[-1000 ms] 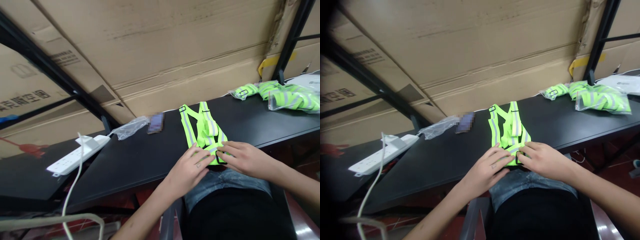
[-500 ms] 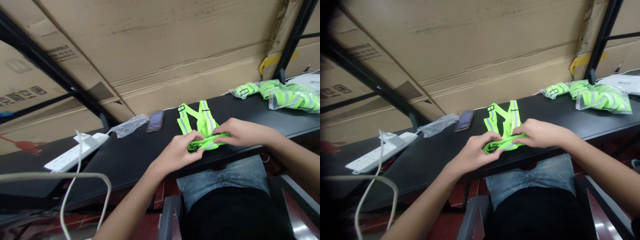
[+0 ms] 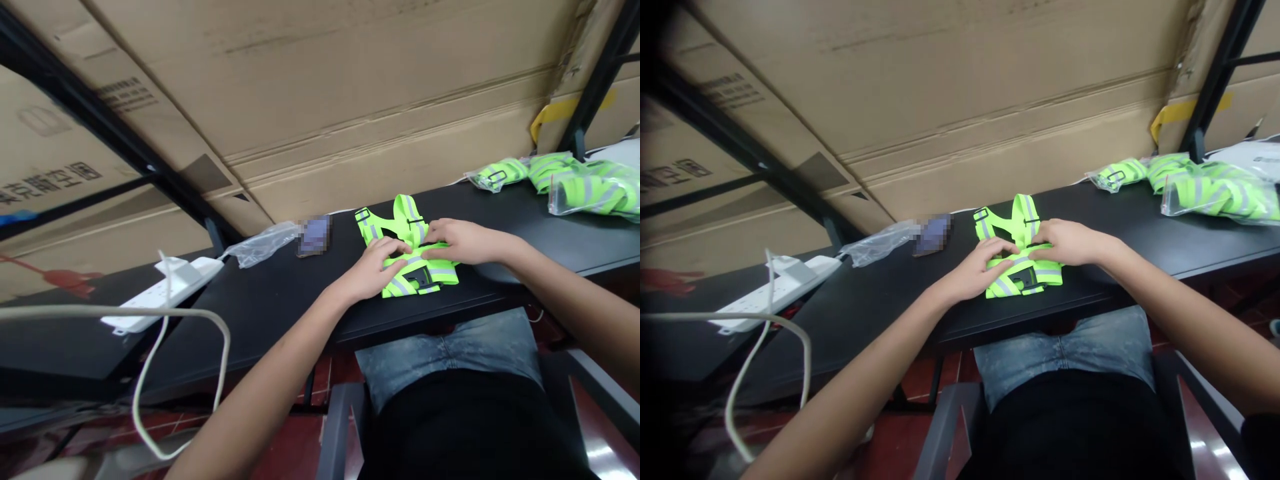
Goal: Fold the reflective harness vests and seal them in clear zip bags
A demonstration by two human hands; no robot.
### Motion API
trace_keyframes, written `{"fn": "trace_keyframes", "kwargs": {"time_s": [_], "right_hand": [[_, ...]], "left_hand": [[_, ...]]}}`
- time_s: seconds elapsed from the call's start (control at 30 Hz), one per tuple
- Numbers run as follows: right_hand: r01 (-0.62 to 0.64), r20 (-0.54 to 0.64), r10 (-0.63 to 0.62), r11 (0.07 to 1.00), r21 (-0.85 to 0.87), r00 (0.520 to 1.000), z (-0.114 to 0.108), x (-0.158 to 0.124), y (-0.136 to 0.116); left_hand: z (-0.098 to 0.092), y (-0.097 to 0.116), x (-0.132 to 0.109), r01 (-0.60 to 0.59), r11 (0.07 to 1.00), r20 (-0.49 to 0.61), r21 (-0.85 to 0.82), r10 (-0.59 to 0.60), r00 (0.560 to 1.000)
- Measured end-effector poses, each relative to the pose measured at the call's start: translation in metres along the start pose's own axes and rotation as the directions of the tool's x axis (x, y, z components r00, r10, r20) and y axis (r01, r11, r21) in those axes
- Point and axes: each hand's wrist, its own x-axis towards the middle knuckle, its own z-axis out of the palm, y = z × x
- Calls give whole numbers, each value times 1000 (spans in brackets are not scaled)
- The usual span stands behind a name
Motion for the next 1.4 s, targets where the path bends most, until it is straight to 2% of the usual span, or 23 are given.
{"fn": "trace_keyframes", "kwargs": {"time_s": [0.07, 0.13, 0.2, 0.27, 0.3, 0.33, 0.4, 0.47, 0.57, 0.63, 0.77, 0.9, 0.97, 1.03, 1.1, 1.3, 1.4], "right_hand": [[16, -13, -16, 1000, 9, 1000, 8, -4, 5], [-45, -95, 49, 998, 41, 994, 16, -7, 9], [-98, -177, 113, 991, 92, 978, 24, -8, 10], [-131, -231, 157, 984, 123, 960, 30, -9, 9], [-151, -246, 179, 980, 127, 953, 32, -8, 7], [-178, -246, 206, 975, 130, 947, 33, -8, 6], [-242, -231, 268, 961, 134, 935, 34, -6, 1], [-307, -286, 330, 944, 122, 900, 34, -4, -4], [-433, -438, 401, 901, 28, 805, 31, -3, -13], [-523, -435, 446, 850, -69, 782, 29, -4, -18], [-568, -303, 501, 799, -197, 811, 29, -2, -23], [-526, -390, 428, 828, -192, 815, 31, -3, -22], [-469, -377, 364, 850, -239, 852, 31, -5, -22], [-367, -277, 285, 876, -313, 917, 29, -8, -23], [-277, -185, 225, 901, -334, 957, 27, -14, -25], [-109, -95, 98, 988, -112, 991, 20, -41, -21], [-143, -22, 143, 990, 13, 989, 15, -50, -17]], "left_hand": [[6, 2, -3, 100, 991, -90, 90, -92, 992], [12, 3, -5, 196, 973, -198, 125, -169, 966], [17, 4, -8, 271, 955, -309, 124, -222, 925], [19, 4, -11, 350, 929, -422, 124, -270, 865], [20, 4, -12, 380, 916, -450, 124, -290, 845], [20, 4, -13, 391, 912, -448, 127, -299, 843], [20, 5, -13, 367, 922, -381, 123, -297, 875], [20, 6, -12, 328, 940, -325, 92, -283, 903], [20, 8, -9, 303, 953, -372, 23, -273, 887], [21, 8, -7, 291, 956, -412, -34, -278, 868], [21, 7, -4, 276, 957, -429, -92, -288, 856], [21, 7, -3, 209, 978, -429, -4, -190, 883], [20, 9, -3, 169, 984, -413, 61, -129, 902], [18, 10, -4, 142, 983, -383, 119, -86, 920], [17, 13, -7, 111, 979, -355, 169, -45, 934], [15, 20, -30, -36, 944, -249, 329, 124, 960], [15, 18, -36, -46, 946, -221, 321, 122, 968]]}}
